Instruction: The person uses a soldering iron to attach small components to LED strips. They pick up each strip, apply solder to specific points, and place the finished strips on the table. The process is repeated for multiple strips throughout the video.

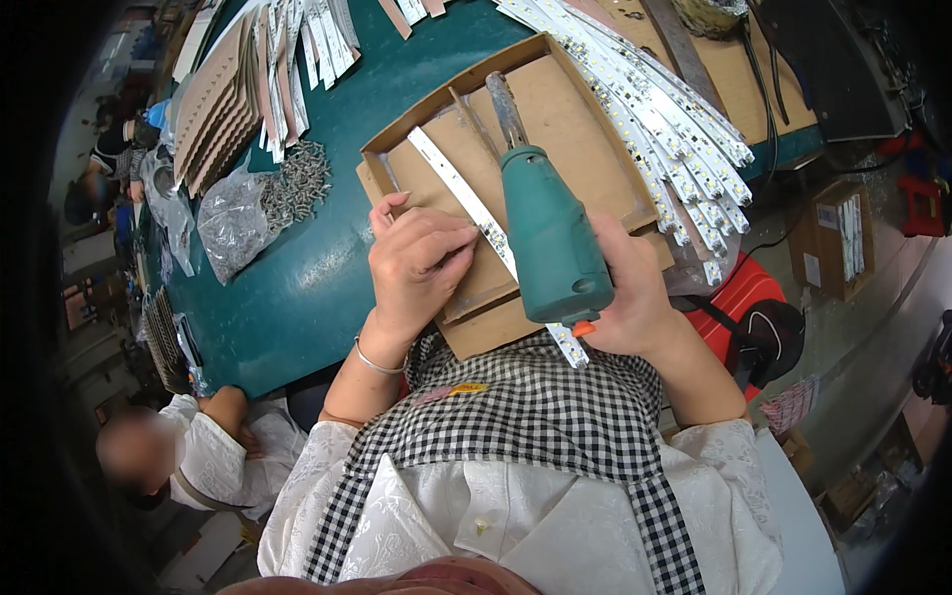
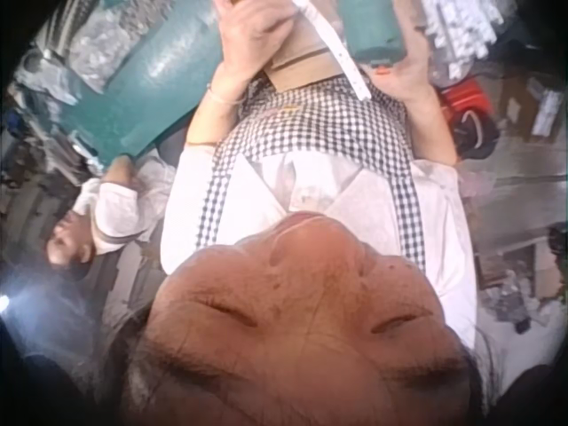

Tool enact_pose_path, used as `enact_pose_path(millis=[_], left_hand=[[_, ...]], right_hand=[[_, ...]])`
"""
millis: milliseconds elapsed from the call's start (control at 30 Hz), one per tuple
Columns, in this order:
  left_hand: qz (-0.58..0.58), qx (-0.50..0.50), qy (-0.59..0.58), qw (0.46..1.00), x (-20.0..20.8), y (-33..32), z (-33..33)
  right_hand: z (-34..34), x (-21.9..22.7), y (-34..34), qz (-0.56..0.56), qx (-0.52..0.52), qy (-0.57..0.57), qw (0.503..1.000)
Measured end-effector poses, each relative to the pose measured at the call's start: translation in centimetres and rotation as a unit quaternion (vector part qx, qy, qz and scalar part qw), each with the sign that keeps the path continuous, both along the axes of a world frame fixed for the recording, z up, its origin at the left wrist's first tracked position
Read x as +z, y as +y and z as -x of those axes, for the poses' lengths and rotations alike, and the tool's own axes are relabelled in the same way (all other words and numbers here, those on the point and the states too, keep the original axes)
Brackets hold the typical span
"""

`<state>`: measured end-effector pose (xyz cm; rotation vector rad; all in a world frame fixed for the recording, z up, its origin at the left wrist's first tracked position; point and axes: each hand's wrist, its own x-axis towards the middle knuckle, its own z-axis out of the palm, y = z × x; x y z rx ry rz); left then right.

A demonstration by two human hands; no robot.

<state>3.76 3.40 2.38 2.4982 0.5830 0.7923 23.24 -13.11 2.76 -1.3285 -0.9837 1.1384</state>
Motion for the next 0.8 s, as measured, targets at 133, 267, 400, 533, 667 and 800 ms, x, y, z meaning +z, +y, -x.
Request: enact_pose_path(millis=[133, 267, 400, 533, 667, 800], left_hand=[[0.012, 0.018, -0.003, 1.000, 0.1, -0.2, -0.1], [0.026, 0.018, -0.016, 0.999, -0.4, -0.2, 0.0], [0.012, -0.002, -0.016, 1.000, -0.3, -0.2, -0.1], [0.022, -0.013, 0.014, 1.000, -0.2, -0.2, -0.1], [0.046, -0.005, 0.007, 0.999, -0.5, 0.0, -0.2], [0.050, 0.029, -0.064, 0.996, -1.3, -0.4, -0.1]], right_hand=[[0.0, -0.1, 0.5, -0.101, 0.012, -0.118, 0.988], [0.2, -0.4, 0.4, -0.090, 0.016, -0.126, 0.988], [0.8, 0.1, 0.8, -0.108, -0.023, -0.134, 0.985], [0.6, 0.6, 1.3, -0.122, 0.001, -0.200, 0.972], [0.6, -0.4, 0.2, -0.078, -0.007, -0.117, 0.990], [0.0, 0.3, -2.3, 0.039, -0.090, 0.079, 0.992]])
